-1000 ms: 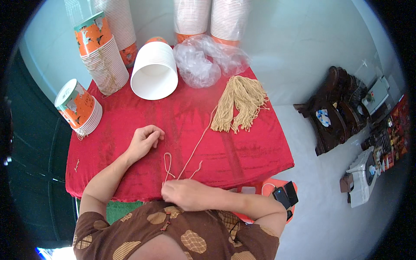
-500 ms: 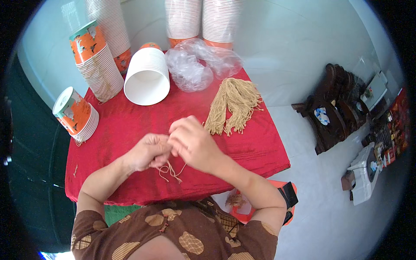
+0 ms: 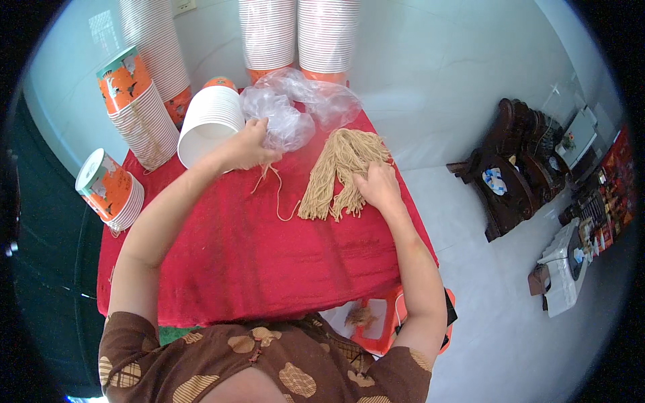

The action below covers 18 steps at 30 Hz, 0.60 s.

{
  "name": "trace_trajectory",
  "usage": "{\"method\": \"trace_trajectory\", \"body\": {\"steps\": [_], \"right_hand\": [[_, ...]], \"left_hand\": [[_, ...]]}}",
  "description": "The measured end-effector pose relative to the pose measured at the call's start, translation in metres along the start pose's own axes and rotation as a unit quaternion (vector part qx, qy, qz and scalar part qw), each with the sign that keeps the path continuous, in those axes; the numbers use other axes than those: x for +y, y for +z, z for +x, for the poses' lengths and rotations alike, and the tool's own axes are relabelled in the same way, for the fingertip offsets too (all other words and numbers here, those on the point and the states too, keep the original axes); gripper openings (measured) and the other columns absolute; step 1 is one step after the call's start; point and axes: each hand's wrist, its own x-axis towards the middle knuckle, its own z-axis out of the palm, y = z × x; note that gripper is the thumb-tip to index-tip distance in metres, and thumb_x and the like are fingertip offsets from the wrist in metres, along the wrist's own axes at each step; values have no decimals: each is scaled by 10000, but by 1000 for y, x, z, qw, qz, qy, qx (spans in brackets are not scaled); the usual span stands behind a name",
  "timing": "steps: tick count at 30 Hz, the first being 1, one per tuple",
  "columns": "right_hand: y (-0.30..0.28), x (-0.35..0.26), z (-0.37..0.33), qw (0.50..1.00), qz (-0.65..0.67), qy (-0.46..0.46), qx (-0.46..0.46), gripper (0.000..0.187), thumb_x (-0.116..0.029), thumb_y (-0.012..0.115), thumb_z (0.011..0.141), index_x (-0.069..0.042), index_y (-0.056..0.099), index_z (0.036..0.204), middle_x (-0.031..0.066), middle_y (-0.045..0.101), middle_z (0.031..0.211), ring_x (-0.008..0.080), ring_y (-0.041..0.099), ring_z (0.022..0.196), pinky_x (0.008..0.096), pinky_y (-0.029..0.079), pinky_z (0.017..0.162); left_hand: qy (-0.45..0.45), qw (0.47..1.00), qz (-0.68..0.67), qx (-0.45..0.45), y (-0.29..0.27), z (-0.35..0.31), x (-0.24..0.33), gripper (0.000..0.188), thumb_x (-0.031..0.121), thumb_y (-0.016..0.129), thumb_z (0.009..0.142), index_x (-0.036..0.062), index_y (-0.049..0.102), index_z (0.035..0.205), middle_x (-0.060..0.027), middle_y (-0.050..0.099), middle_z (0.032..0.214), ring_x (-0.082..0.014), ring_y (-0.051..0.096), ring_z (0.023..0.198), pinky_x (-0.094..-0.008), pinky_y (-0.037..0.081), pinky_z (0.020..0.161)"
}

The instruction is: Attaching strings to paper tubs in a manufacturing setting.

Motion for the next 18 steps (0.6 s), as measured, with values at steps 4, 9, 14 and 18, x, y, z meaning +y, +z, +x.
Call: {"method": "trace_trajectory", "body": {"steps": [4,9,14,18], "right_hand": [[-1,-4,-13,997,-33,57,-49,539,-367,729,766,78,607,1044,288,604,1115,435,583,1043,489,474,916],[20,9,-7,999,-18,29,-10,344,-219,676,758,77,636,930,303,640,964,427,632,946,493,504,848],[1,-8,-15,983,164,37,-69,209,-110,601,738,78,638,823,284,634,729,386,669,762,467,522,737],[-17,-14,-23,876,402,94,-250,223,-178,605,816,26,663,747,93,619,611,127,582,522,295,469,475]], "left_hand": [[178,942,161,234,41,-4,18,473,201,726,708,-113,556,1019,-332,489,1223,-440,523,1020,-465,472,864],[224,969,3,107,101,-15,34,553,252,746,692,-58,538,1101,-253,508,1066,-395,523,1002,-467,455,904],[232,972,20,13,122,-35,60,1042,401,815,642,5,279,1442,-332,349,1366,-444,472,1160,-475,426,975],[267,962,-18,60,130,-33,64,834,284,772,687,95,404,1411,-298,384,1349,-431,462,1168,-477,427,961]]}}
